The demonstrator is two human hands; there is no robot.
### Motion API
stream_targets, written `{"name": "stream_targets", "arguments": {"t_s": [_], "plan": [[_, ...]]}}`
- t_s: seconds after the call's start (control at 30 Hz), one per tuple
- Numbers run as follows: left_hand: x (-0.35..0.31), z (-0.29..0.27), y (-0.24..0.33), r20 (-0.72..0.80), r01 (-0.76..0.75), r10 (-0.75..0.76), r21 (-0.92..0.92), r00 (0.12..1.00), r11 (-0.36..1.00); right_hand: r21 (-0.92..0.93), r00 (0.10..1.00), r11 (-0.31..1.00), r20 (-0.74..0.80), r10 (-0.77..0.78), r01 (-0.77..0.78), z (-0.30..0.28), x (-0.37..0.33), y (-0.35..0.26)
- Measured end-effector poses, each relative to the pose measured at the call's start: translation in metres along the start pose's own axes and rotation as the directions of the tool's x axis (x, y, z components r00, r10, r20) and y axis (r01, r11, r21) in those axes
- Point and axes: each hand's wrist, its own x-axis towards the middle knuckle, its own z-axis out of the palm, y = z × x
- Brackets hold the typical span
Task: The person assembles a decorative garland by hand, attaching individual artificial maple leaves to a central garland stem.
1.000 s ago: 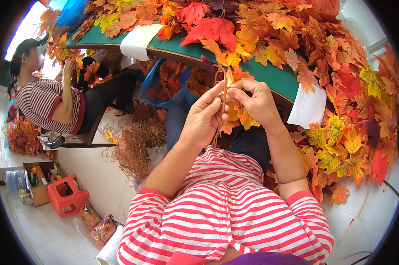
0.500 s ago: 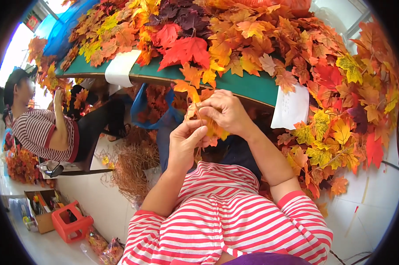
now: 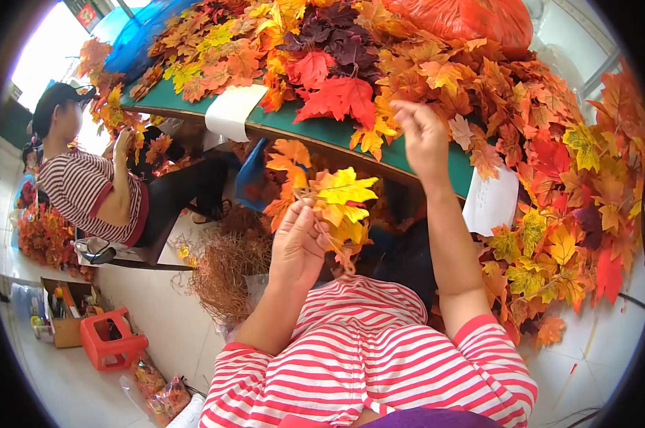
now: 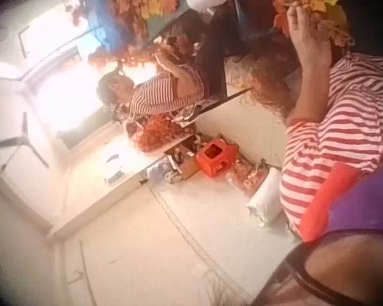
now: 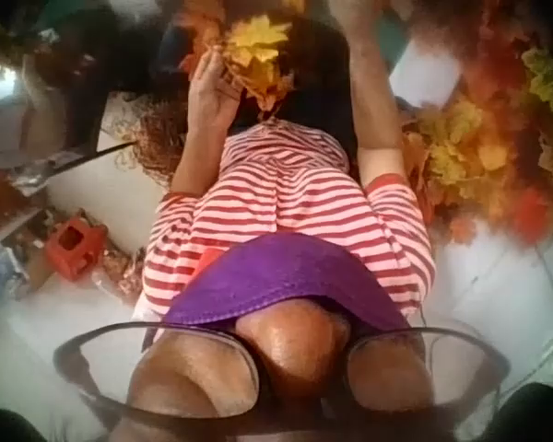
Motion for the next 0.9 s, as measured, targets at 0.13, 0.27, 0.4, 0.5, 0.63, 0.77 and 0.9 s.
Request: {"name": "stream_targets", "arguments": {"t_s": [0.13, 0.27, 0.4, 0.5, 0.63, 0.77, 0.9], "plan": [[0.002, -0.007, 0.002, -0.009, -0.125, 0.125, 0.031, 0.992, 0.992, -0.074, 0.999, 0.997, -0.05, -0.016, 0.012, 0.001, 0.013, 0.029], [0.01, -0.014, -0.008, -0.015, -0.11, 0.112, 0.097, 0.994, 0.989, -0.304, 0.995, 0.953, 0.093, 0.036, -0.006, 0.02, 0.0, 0.05], [0.013, -0.014, -0.012, -0.009, -0.066, 0.068, 0.128, 0.998, 0.99, -0.055, 0.989, 0.99, 0.068, 0.132, -0.128, 0.019, 0.008, 0.066], [0.013, -0.013, -0.015, -0.017, -0.044, 0.047, 0.119, 0.999, 0.992, -0.164, 0.989, 0.976, -0.032, 0.142, -0.146, -0.009, 0.041, 0.066], [0.012, -0.011, -0.022, 0.019, 0.009, -0.011, 0.098, 1.0, 0.995, -0.112, 0.98, 0.976, -0.086, 0.179, -0.188, -0.043, 0.097, 0.077], [0.013, -0.008, -0.027, 0.027, 0.031, -0.034, 0.092, 0.999, 0.995, 0.114, 0.959, 0.985, -0.238, 0.154, -0.13, -0.065, 0.138, 0.043], [0.013, -0.004, -0.027, 0.01, 0.027, -0.028, 0.102, 1.0, 0.994, 0.301, 0.897, 0.943, -0.442, 0.007, 0.14, -0.086, 0.142, 0.016]]}}
